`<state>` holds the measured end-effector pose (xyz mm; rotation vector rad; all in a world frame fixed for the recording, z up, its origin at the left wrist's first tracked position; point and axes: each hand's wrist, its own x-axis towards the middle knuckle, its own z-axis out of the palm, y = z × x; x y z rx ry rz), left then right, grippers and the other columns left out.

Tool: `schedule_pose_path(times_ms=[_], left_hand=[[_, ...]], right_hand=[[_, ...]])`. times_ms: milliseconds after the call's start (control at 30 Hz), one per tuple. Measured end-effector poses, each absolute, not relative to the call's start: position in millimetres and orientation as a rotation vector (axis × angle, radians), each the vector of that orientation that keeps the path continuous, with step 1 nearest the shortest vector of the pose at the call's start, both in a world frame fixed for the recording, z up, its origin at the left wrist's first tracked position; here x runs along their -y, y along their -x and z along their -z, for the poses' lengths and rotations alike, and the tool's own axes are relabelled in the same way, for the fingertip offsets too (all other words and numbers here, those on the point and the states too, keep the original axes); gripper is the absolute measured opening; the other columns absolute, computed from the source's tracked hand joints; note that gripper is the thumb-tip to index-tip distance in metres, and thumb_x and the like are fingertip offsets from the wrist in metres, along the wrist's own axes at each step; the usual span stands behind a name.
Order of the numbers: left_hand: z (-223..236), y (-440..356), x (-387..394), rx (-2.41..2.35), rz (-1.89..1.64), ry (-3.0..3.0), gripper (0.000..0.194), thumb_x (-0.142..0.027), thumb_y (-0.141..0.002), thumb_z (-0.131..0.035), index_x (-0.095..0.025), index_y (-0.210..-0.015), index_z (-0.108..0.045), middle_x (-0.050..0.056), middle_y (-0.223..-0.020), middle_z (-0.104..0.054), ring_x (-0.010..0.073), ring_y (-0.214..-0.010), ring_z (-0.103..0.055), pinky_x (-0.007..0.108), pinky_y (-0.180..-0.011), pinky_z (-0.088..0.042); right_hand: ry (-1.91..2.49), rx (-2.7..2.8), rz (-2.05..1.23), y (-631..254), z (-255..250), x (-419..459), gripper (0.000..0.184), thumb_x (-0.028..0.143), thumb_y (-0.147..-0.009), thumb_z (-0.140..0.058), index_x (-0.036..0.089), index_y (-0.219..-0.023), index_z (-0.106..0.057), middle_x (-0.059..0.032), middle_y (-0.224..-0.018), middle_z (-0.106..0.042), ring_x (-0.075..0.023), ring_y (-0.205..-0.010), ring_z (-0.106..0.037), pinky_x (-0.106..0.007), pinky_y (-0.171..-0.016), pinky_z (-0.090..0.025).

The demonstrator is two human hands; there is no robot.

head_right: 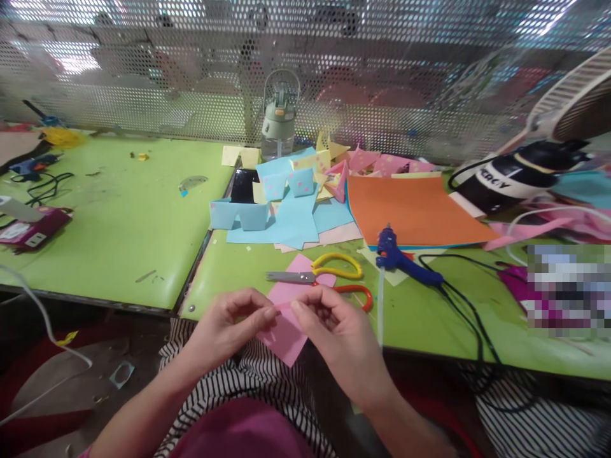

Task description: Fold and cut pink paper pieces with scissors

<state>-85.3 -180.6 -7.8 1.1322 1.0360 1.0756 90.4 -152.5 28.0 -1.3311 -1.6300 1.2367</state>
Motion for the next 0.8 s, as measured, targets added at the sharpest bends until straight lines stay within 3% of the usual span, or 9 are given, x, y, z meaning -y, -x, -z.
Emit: schedule_pose_path(times_ms=[200, 367, 533, 700, 800], left_hand=[[4.0, 93.1, 178.5, -1.106, -1.034, -1.322, 0.025, -0.038, -0.088, -0.061, -0.016, -0.095, -0.071, 0.006, -0.087, -0.070, 0.0139, -0.075, -0.059, 0.025, -0.068, -0.045], [5.8, 93.2, 176.9, -1.086, -0.999, -1.292, 0.021, -0.035, -0.083, -0.066, -0.015, -0.081, -0.071, 0.002, -0.069, -0.062, 0.0108, -0.063, -0.050, 0.023, -0.058, -0.038], [13.3, 91.9, 176.6, -1.019, -0.952, -1.179, 0.024, -0.037, -0.083, -0.067, -0.013, -0.081, -0.068, 0.000, -0.065, -0.060, 0.0089, -0.057, -0.047, 0.022, -0.054, -0.035], [15.8, 89.0, 174.9, -0.982, -1.024, -1.140, 0.021, -0.033, -0.085, -0.064, -0.013, -0.081, -0.067, 0.000, -0.066, -0.061, 0.0081, -0.058, -0.050, 0.020, -0.056, -0.040], [13.6, 86.4, 174.5, -0.935, -1.048, -1.033, 0.022, -0.034, -0.086, -0.062, -0.013, -0.082, -0.068, 0.000, -0.066, -0.061, 0.0086, -0.059, -0.055, 0.020, -0.058, -0.046]], right_hand=[[1.379, 1.853, -1.218, -94.9, -32.5, 150.6, 0.022, 0.042, -0.084, -0.062, 0.022, -0.077, -0.065, 0.0015, -0.067, -0.058, -0.0122, -0.061, -0.053, -0.023, -0.053, -0.044], [1.322, 2.118, -0.992, -91.9, -40.5, 148.2, 0.019, 0.033, -0.084, -0.060, 0.021, -0.070, -0.063, 0.0028, -0.060, -0.057, -0.0102, -0.051, -0.046, -0.022, -0.044, -0.038], [1.142, 2.259, -0.499, -86.9, -40.7, 151.8, 0.015, 0.023, -0.089, -0.056, 0.022, -0.077, -0.064, 0.0016, -0.067, -0.065, -0.0102, -0.057, -0.057, -0.021, -0.045, -0.041], [0.813, 2.348, 0.286, -85.5, -29.7, 163.1, 0.002, 0.016, -0.087, -0.064, 0.018, -0.087, -0.063, 0.0009, -0.066, -0.067, -0.0117, -0.058, -0.061, -0.027, -0.054, -0.042], [0.713, 2.371, 0.530, -86.2, -23.2, 167.7, 0.021, 0.015, -0.079, -0.074, 0.014, -0.097, -0.064, 0.0003, -0.066, -0.068, -0.0124, -0.054, -0.059, -0.030, -0.054, -0.040]])
